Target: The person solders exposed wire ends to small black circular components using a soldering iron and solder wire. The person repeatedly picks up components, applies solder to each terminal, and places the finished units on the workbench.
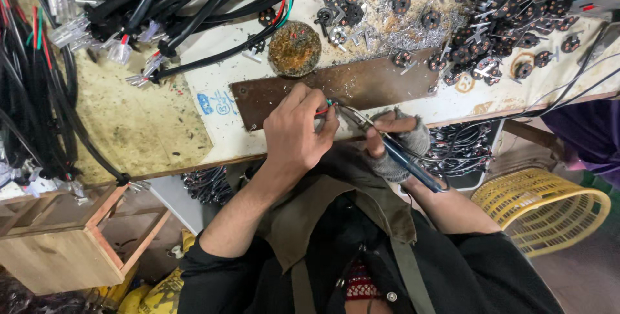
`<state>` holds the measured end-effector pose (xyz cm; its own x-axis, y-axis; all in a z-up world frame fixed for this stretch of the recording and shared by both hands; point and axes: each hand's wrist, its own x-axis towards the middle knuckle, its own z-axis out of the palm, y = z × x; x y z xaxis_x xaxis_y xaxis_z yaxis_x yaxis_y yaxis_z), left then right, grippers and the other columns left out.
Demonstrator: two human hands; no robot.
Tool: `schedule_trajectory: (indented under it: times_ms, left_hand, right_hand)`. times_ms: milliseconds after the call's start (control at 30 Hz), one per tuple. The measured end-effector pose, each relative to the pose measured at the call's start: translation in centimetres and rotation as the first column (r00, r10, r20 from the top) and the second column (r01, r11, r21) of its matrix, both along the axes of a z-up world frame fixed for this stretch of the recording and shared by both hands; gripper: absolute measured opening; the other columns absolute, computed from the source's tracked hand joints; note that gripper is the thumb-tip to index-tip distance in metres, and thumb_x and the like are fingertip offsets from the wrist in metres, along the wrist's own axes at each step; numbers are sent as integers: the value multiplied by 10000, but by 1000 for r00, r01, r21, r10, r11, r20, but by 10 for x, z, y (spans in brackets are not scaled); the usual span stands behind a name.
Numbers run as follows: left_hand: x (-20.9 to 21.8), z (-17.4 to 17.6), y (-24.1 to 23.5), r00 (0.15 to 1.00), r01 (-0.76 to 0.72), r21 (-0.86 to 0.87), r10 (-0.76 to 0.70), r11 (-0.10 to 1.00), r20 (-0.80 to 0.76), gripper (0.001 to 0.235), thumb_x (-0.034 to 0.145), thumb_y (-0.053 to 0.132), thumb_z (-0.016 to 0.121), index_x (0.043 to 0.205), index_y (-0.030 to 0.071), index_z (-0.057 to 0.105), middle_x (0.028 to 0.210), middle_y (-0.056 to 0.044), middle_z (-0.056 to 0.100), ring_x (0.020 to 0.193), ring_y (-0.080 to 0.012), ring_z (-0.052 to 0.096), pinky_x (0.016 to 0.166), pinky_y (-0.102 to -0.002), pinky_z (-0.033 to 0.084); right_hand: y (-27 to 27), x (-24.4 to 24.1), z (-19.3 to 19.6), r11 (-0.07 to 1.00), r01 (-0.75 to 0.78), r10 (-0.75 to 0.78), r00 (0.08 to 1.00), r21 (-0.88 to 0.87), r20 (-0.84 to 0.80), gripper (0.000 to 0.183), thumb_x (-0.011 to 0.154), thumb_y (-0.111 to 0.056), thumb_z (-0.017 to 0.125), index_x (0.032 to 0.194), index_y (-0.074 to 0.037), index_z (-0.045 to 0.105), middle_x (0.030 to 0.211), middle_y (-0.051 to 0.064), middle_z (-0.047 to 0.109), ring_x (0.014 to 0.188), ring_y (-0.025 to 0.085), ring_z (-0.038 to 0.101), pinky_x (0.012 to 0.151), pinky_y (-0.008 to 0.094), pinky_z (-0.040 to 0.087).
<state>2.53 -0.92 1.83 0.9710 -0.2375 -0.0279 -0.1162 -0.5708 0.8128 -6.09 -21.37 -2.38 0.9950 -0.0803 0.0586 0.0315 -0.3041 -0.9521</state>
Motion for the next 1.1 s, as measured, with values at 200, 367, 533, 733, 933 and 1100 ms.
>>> schedule_trajectory:
  times_ms: [200,367,533,733,933,1100]
  left_hand:
    - [0,-2,1,999,12,25,-11,1000,-45,204,846,139,783,837,84,587,841,-75,560,714,-303,628,587,-434,475]
    - [0,-3,2,999,23,26,-22,999,-35,214,848,145,783,825,86,579,839,-74,558,736,-312,634,602,-448,477]
    - [1,-2,2,999,18,22,-17,1000,-30,207,846,144,777,828,85,579,853,-69,571,755,-310,647,615,-450,486]
    - [1,-1,4,998,23,33,-21,999,-67,191,865,160,768,831,85,596,864,-71,582,738,-319,646,611,-450,490]
    - [0,-2,3,996,27,47,-22,999,-86,185,865,183,762,834,88,606,853,-73,592,727,-335,644,614,-462,490]
    - [2,-2,3,996,39,42,-35,998,-83,188,871,185,760,837,82,606,853,-77,593,726,-339,643,618,-463,491]
  right_hand:
    - [2,-5,-11,997,-5,-5,993,83,115,230,923,-26,737,1088,-39,577,791,68,616,686,156,611,601,284,482]
    - [-10,-6,-21,961,-278,278,959,-14,54,290,938,33,733,1043,-158,542,757,43,551,651,184,611,598,279,498]
    - [-7,15,-22,889,-199,397,785,-413,475,325,837,-5,761,1055,-129,554,738,41,555,592,222,587,517,324,458]
    - [-2,13,4,957,-259,286,920,-134,269,265,950,19,717,1129,-79,548,816,51,588,664,176,579,562,302,488]
    - [7,6,-1,1000,-23,25,973,-8,230,204,948,13,702,1085,-54,566,704,27,562,582,149,536,545,282,435]
    - [3,5,-8,1000,-22,24,984,-14,176,205,955,-36,699,1103,-69,562,687,7,544,579,118,520,552,276,441]
